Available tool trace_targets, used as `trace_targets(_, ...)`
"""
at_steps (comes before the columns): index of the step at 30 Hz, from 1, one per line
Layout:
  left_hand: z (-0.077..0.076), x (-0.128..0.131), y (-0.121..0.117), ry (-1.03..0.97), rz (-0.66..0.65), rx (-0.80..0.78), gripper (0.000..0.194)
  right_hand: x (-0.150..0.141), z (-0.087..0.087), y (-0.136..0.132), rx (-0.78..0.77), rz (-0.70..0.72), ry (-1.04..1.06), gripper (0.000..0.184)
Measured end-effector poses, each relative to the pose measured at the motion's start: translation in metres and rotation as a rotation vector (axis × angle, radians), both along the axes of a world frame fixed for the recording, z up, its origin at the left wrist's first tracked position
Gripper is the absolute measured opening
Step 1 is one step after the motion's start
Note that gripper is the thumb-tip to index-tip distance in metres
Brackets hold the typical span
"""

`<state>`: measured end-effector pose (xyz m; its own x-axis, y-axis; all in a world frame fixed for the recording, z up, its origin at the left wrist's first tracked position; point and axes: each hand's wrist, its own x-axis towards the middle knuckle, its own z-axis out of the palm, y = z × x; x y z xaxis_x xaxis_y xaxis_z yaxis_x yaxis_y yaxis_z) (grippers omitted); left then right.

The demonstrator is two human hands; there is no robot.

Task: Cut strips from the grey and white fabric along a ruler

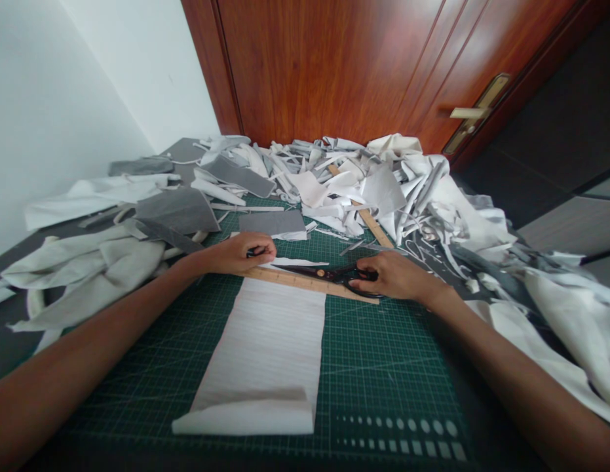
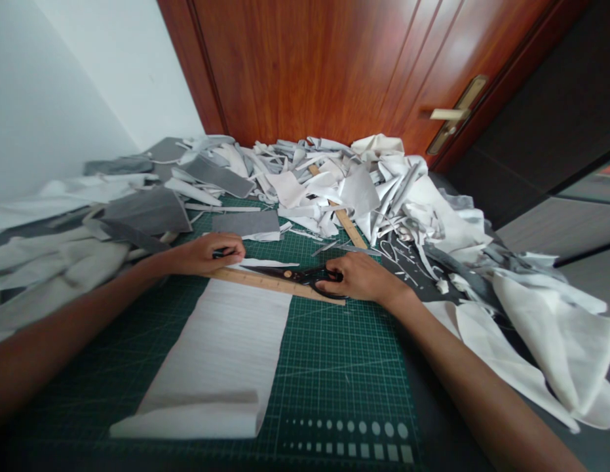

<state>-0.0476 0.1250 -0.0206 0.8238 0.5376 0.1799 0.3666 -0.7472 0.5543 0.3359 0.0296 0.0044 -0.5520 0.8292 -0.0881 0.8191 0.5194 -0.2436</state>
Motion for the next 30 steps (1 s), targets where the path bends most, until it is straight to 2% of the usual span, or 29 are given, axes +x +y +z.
trace_targets(21, -0.0021, -0.0016, 0.0008, -0.009, 0.007, 0.015, 0.038, 0.0006, -0.0002, -0.0003, 0.054, 0.034, -0.031, 0.045)
trace_targets(30, -0.0012, -0.0009, -0.0002, 0.004, 0.02, 0.025, 0.036, -0.0028, 0.006, -0.0021, 0.044, 0.024, -0.053, 0.043)
